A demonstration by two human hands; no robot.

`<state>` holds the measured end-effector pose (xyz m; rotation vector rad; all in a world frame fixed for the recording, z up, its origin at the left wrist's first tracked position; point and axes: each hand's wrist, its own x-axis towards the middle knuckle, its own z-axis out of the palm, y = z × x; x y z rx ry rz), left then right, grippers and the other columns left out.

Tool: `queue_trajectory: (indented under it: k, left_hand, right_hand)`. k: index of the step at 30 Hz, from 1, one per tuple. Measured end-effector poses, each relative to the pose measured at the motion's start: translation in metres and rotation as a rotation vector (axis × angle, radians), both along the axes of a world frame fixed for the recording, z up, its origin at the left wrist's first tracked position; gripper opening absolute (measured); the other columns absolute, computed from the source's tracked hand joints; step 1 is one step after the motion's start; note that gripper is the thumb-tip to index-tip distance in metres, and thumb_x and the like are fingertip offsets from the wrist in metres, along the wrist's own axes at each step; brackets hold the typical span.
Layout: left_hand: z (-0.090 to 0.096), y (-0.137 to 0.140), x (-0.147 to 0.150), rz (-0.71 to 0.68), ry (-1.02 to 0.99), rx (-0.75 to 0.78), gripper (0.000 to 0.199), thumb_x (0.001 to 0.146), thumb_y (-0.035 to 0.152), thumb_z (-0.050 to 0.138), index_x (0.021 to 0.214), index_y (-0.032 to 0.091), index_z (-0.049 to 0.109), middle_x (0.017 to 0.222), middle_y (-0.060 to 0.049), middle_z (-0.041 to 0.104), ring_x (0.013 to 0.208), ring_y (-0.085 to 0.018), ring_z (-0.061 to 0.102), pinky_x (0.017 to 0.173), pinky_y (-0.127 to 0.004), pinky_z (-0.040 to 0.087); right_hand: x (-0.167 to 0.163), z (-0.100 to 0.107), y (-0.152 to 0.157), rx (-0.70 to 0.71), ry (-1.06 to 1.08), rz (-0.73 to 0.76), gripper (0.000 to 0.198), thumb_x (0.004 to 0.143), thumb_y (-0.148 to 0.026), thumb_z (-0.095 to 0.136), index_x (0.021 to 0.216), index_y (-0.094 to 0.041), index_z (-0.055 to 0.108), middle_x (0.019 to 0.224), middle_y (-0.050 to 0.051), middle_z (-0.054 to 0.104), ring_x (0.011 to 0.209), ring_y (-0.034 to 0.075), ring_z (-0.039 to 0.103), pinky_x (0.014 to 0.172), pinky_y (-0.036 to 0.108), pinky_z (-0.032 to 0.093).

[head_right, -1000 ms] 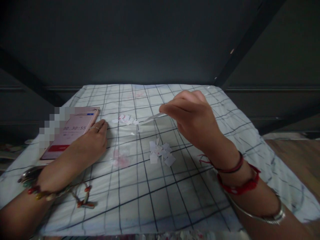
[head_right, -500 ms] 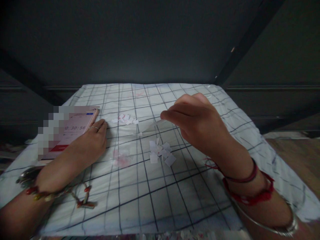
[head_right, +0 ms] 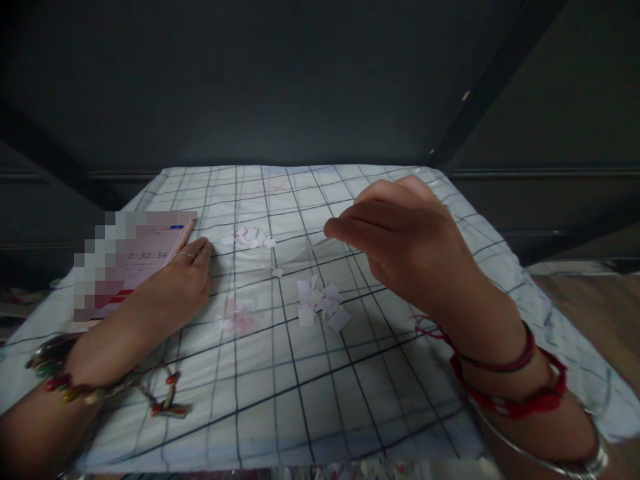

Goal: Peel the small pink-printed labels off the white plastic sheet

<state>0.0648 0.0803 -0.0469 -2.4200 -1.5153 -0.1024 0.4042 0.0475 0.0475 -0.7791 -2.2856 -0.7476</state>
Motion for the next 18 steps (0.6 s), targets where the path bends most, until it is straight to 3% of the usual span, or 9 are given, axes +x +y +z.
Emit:
queue_trajectory:
  k: [3,9,12,16,18]
  left_hand:
    - [0.003,0.0,0.001,0.019,0.046,-0.001,0.061,0.097,-0.002,0.032,0.149,-0.008,0.063,0.149,-0.038,0.069,0.142,-0.041,0.069,0.113,-0.056,0.063]
    - [0.008,-0.001,0.003,-0.014,-0.006,-0.016,0.069,0.092,-0.003,0.037,0.152,0.006,0.068,0.139,-0.028,0.077,0.141,-0.04,0.068,0.114,-0.053,0.062]
    - [0.01,-0.002,0.004,0.019,-0.006,-0.036,0.067,0.095,-0.001,0.032,0.151,0.005,0.068,0.14,-0.028,0.076,0.141,-0.037,0.068,0.114,-0.049,0.061]
    - [0.014,-0.003,0.007,0.044,0.052,-0.069,0.063,0.096,-0.001,0.028,0.146,-0.007,0.066,0.145,-0.033,0.071,0.142,-0.038,0.068,0.118,-0.048,0.058]
    - [0.016,-0.004,0.008,0.035,0.031,-0.063,0.064,0.095,-0.002,0.029,0.146,-0.002,0.068,0.143,-0.031,0.073,0.142,-0.037,0.068,0.118,-0.049,0.059]
  right_hand:
    - [-0.001,0.001,-0.001,-0.036,-0.02,0.02,0.037,0.103,0.004,0.051,0.11,-0.03,0.062,0.089,-0.008,0.075,0.085,0.015,0.07,0.075,0.036,0.051]
    - [0.008,0.004,-0.001,-0.038,-0.039,-0.018,0.038,0.1,0.004,0.052,0.109,-0.031,0.064,0.09,-0.008,0.075,0.08,0.015,0.068,0.07,0.036,0.049]
    - [0.011,0.005,-0.001,-0.017,-0.017,-0.041,0.035,0.103,0.0,0.054,0.109,-0.032,0.065,0.093,-0.008,0.076,0.081,0.016,0.07,0.071,0.038,0.051]
    - [0.013,0.008,-0.003,-0.078,-0.038,0.007,0.04,0.101,0.002,0.051,0.108,-0.034,0.067,0.087,-0.007,0.076,0.079,0.017,0.07,0.069,0.04,0.052]
    - [0.017,0.011,-0.007,-0.151,-0.017,0.038,0.036,0.102,0.0,0.053,0.105,-0.033,0.067,0.086,-0.006,0.073,0.078,0.017,0.07,0.067,0.038,0.053]
